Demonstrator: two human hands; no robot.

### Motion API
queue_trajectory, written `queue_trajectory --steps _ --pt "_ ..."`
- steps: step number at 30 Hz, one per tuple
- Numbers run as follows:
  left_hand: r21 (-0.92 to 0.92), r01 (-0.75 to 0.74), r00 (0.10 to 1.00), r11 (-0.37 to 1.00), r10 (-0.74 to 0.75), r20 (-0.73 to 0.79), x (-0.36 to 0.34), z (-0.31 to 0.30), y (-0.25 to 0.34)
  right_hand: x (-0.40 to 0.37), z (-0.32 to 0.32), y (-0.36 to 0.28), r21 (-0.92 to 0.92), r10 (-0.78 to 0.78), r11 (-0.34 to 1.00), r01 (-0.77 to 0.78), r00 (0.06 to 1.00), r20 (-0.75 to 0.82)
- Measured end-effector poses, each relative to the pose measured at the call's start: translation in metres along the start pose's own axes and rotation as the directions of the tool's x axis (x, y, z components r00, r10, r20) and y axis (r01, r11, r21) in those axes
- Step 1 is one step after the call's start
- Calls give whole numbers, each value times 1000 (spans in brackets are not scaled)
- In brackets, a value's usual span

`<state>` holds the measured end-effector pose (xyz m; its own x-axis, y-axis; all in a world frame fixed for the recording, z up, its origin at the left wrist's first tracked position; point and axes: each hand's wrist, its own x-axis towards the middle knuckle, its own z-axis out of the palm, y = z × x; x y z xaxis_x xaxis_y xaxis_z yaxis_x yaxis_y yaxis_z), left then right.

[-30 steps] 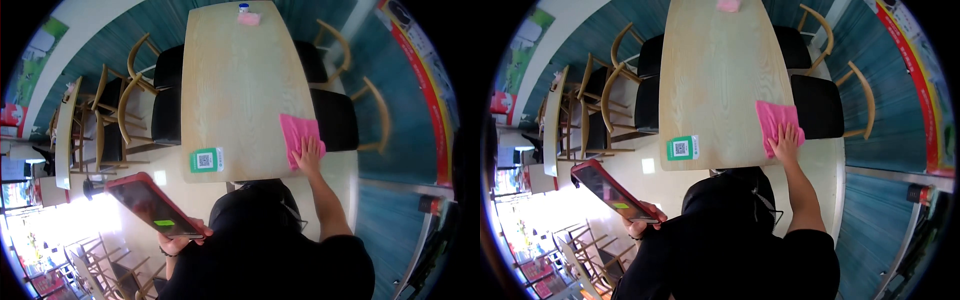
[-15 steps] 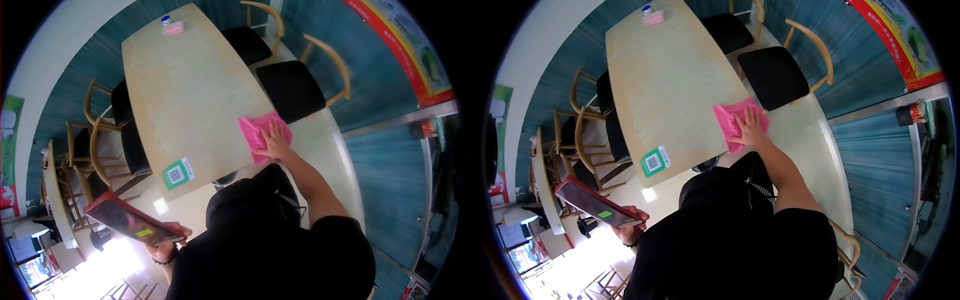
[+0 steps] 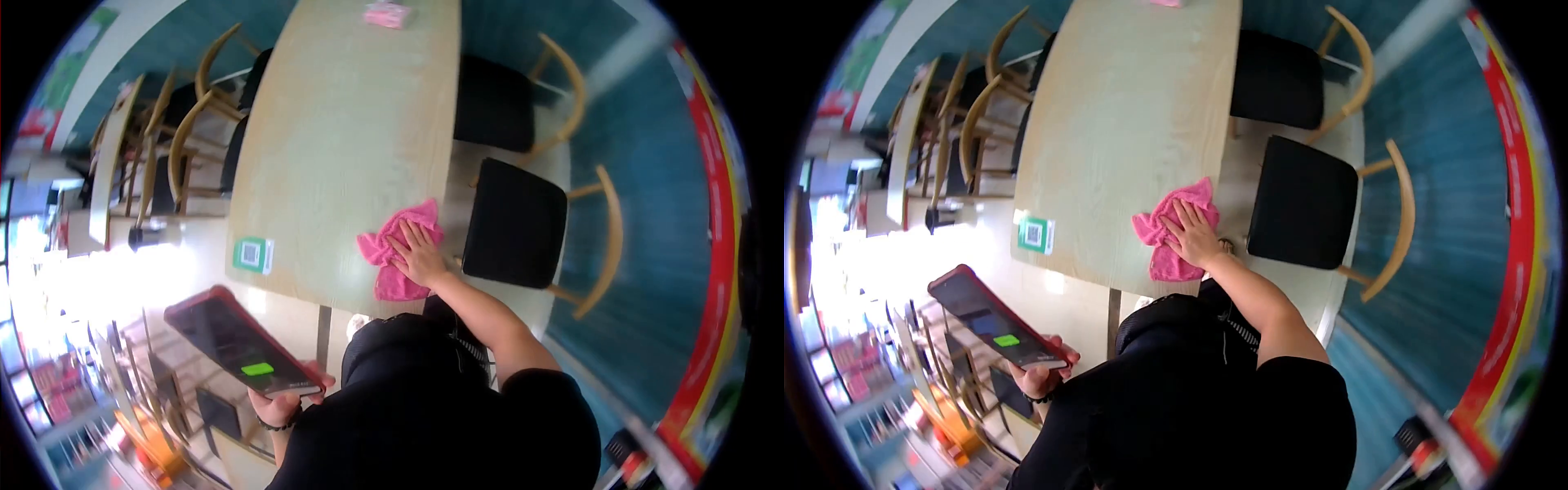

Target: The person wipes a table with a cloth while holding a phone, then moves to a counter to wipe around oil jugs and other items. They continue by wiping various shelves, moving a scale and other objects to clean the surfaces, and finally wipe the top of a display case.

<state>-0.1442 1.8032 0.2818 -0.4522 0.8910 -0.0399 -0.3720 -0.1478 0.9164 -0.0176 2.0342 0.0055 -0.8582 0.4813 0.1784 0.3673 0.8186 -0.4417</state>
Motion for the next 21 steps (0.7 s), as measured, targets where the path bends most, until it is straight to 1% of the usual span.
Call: queue_trajectory --steps 2,3,4,5,6,7,8,9,10,11,12,14,15,16,17,18,19,20,21 --pt "35 -15 994 999 19 -108 -32 24 4 14 -21 12 52 -102 993 102 995 5" --pt "50 -78 990 996 83 -116 -44 31 5 31 -49 19 49 -209 978 203 949 236" --pt "110 -60 980 992 80 -182 -58 37 8 46 -65 30 55 -292 952 300 843 452" --pt "71 -63 952 996 81 -296 -76 41 6 50 -39 64 17 -329 940 342 888 322" --pt "23 -68 912 997 72 -405 -93 45 2 57 -11 93 -24 -362 928 373 912 193" --pt "151 -77 903 985 133 -409 -107 48 -1 72 -19 101 -73 -258 958 276 946 196" --pt "124 -174 877 977 211 -432 -115 55 -7 87 -31 106 -129 -151 976 178 969 194" --pt "199 -227 782 953 300 -546 -126 66 -16 100 -30 108 -141 -72 986 85 993 93" --pt "268 -277 661 923 386 -644 -134 77 -28 110 -25 99 -171 -103 978 118 990 95" --pt "257 -276 634 926 376 -675 -140 87 -33 121 -12 81 -276 165 949 -152 986 24" --pt "239 -312 644 919 390 -657 -144 95 -37 124 0 63 -355 404 843 -405 911 -79" --pt "167 -351 582 921 355 -731 -155 118 -49 109 25 21 -292 295 920 -261 952 81" --pt "131 -340 578 931 317 -752 -164 127 -54 93 34 3 -295 159 950 -107 975 158" --pt "135 -349 555 927 320 -768 -171 134 -59 73 44 -16 -274 28 961 39 971 236" --pt "137 -367 572 920 340 -746 -176 138 -64 54 54 -32 -224 -140 950 216 940 312" --pt "136 -380 594 915 355 -722 -181 142 -67 33 61 -45 -161 -296 912 377 878 377" --pt "158 -379 597 912 372 -711 -184 144 -71 10 67 -53 -55 -454 858 511 804 385" --pt "158 -377 593 913 369 -716 -186 145 -73 -12 72 -57 48 -598 776 629 709 374" --pt "168 -396 581 903 388 -716 -183 147 -73 -24 66 -57 52 -600 774 631 705 378"
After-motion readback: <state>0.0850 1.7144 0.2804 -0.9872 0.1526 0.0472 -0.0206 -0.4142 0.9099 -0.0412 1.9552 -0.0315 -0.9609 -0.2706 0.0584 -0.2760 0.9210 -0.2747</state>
